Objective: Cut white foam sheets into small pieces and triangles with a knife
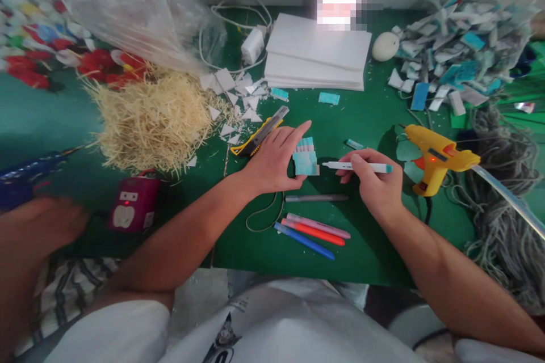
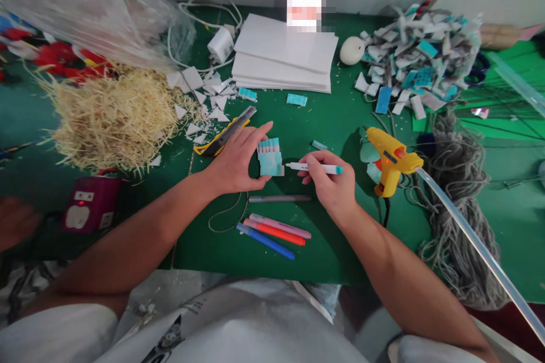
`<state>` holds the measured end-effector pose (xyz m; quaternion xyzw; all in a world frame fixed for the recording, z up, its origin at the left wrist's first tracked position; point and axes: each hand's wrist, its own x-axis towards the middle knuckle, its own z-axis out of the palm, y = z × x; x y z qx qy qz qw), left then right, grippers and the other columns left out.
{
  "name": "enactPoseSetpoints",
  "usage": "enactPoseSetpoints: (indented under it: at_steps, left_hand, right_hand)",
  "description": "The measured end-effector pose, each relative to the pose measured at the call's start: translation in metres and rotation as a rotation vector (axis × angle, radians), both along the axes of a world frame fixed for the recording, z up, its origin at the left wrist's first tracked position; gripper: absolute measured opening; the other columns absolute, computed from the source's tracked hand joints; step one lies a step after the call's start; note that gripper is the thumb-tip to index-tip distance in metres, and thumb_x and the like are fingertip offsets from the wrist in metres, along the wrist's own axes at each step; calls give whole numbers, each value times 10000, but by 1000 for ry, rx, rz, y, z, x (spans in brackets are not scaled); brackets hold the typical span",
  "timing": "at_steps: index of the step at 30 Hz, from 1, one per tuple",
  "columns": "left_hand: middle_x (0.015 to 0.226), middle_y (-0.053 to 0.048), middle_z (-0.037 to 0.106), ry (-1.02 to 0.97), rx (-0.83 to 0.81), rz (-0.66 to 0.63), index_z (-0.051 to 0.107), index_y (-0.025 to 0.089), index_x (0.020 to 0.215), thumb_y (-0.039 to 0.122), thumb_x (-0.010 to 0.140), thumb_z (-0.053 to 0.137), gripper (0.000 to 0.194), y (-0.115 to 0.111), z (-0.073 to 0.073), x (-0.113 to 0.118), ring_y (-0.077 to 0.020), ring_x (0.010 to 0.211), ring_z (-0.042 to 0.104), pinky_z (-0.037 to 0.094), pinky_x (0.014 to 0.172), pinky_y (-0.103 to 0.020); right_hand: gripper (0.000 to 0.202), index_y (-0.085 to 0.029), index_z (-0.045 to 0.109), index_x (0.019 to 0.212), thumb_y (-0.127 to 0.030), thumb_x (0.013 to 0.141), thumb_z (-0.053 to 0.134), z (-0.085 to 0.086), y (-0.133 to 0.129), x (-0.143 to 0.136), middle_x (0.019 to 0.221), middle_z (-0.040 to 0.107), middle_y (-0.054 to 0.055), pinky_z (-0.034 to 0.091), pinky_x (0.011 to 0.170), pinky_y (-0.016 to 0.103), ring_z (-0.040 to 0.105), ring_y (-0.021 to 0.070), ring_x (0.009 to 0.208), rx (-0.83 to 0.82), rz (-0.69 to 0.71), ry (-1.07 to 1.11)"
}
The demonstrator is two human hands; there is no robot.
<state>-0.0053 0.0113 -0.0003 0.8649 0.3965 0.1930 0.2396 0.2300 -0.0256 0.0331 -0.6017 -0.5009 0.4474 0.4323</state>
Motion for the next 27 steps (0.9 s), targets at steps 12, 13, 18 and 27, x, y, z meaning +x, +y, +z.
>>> enactPoseSetpoints:
  at_steps: [12, 13, 18, 27]
  left_hand:
    - [1437, -165, 561, 1, 9, 6, 190, 179, 1666, 295, 825, 701, 991, 0, -1, 1, -371, 1352, 528, 416, 1186, -562]
    - [1432, -168, 561, -1, 11, 5, 192, 173, 1662, 295, 827, 698, 984, 0, 0, 1, -371, 1350, 529, 418, 1184, -560]
    - [1423, -171, 567, -7, 22, -5, 194, 171, 1653, 290, 830, 692, 969, 1, 0, 0, -370, 1341, 536, 419, 1181, -563]
    - [1427, -181, 565, -3, 29, -4, 194, 149, 1651, 298, 832, 681, 964, 1, -1, 0, -373, 1340, 533, 422, 1180, -567]
  right_hand:
    - [240, -224, 734, 685, -430, 805, 769, -1, -1, -1, 574, 715, 10, 532, 462, 264, 632, 145, 458, -24, 43, -34]
    - [248, -224, 727, 658, -426, 797, 764, -1, -2, -1, 539, 693, 4, 511, 441, 254, 615, 140, 436, -33, 46, -33]
    - [186, -223, 744, 656, -371, 769, 734, 2, -2, -3, 568, 731, 11, 538, 459, 242, 643, 138, 448, -9, 9, -27]
    - [164, -227, 757, 636, -337, 749, 715, 0, -4, -2, 552, 727, 4, 522, 434, 216, 635, 125, 430, -15, 9, -18]
